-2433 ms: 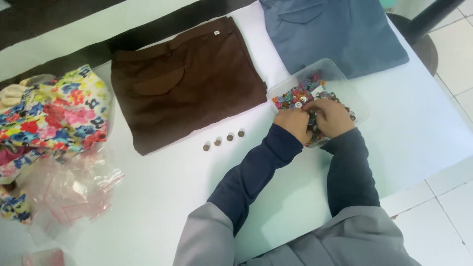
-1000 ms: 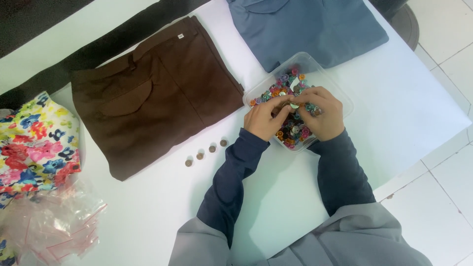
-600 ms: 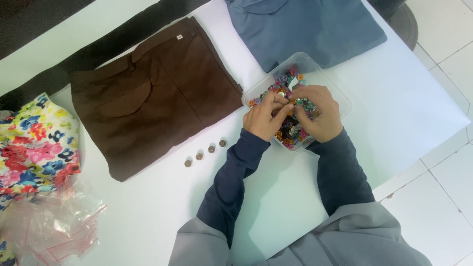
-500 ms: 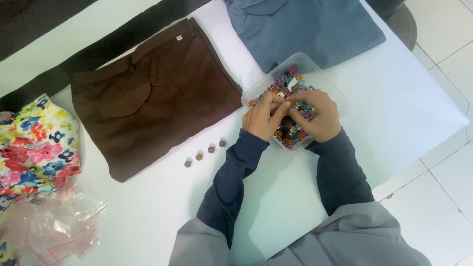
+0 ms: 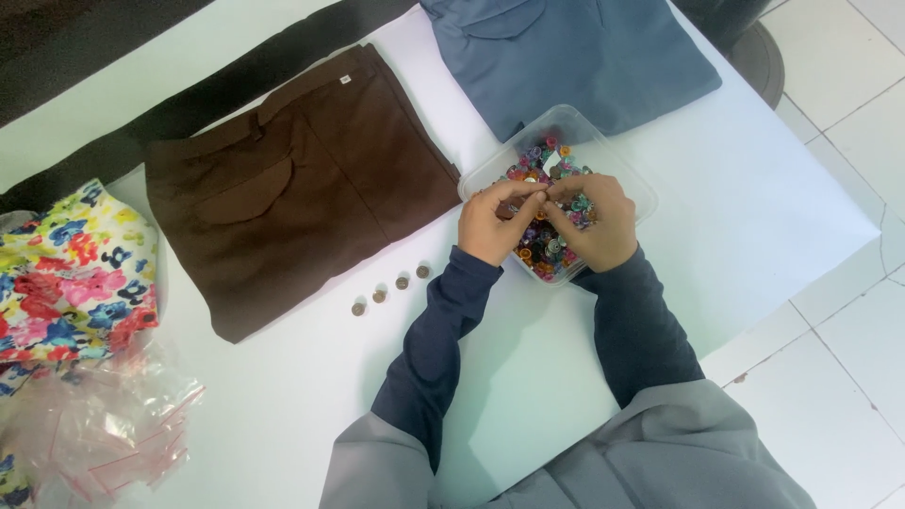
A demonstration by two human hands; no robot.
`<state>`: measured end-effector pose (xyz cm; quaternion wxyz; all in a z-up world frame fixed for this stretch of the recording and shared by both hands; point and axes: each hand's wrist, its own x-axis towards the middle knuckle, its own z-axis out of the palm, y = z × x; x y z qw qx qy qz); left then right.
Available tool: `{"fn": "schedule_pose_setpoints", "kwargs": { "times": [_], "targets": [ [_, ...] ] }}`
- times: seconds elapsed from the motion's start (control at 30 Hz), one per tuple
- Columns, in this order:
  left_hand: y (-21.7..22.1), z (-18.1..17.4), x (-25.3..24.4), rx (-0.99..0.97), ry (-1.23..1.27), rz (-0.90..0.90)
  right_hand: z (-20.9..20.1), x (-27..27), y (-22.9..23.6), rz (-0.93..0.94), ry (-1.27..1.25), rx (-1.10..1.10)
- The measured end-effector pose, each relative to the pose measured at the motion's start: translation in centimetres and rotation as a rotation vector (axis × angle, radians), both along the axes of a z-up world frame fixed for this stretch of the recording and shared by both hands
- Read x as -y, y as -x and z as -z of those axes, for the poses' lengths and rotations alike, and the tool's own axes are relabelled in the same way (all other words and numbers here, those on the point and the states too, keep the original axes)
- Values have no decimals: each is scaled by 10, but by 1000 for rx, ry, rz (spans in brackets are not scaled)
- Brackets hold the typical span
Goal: The person selects several brown buttons from a clear plastic container and places them on a white table. They then place the selected buttons into a small clear plastic bag and seal it.
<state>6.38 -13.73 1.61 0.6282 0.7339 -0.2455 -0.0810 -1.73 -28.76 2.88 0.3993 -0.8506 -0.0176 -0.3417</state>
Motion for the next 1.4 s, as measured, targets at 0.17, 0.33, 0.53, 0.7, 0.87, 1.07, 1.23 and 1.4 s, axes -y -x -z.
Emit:
{"fn": "schedule_pose_setpoints", "kwargs": {
  "times": [0.17, 0.33, 0.53, 0.7, 0.87, 1.07, 1.23, 1.4],
  "targets": [
    [25, -3, -13, 91, 206, -163, 1, -28, 1, 54, 180, 244],
    [44, -24, -68, 221, 204, -221, 5, -79, 13, 95, 195, 460],
    [73, -8, -174, 307, 22, -171, 33, -142, 29, -216, 138, 401],
    [85, 25, -262, 338, -347, -323, 56, -170, 32, -467, 298, 97],
    [74, 54, -313, 226, -487, -429, 64, -169, 16, -452, 376, -108],
    [48, 60, -312, 305, -579, -448, 78, -155, -23, -330, 363, -201],
    [41, 72, -317, 334, -573, -442, 74, -157, -23, -313, 405, -248],
    [42, 73, -317, 355, -557, -435, 84, -153, -23, -274, 438, -280]
  ]
}}
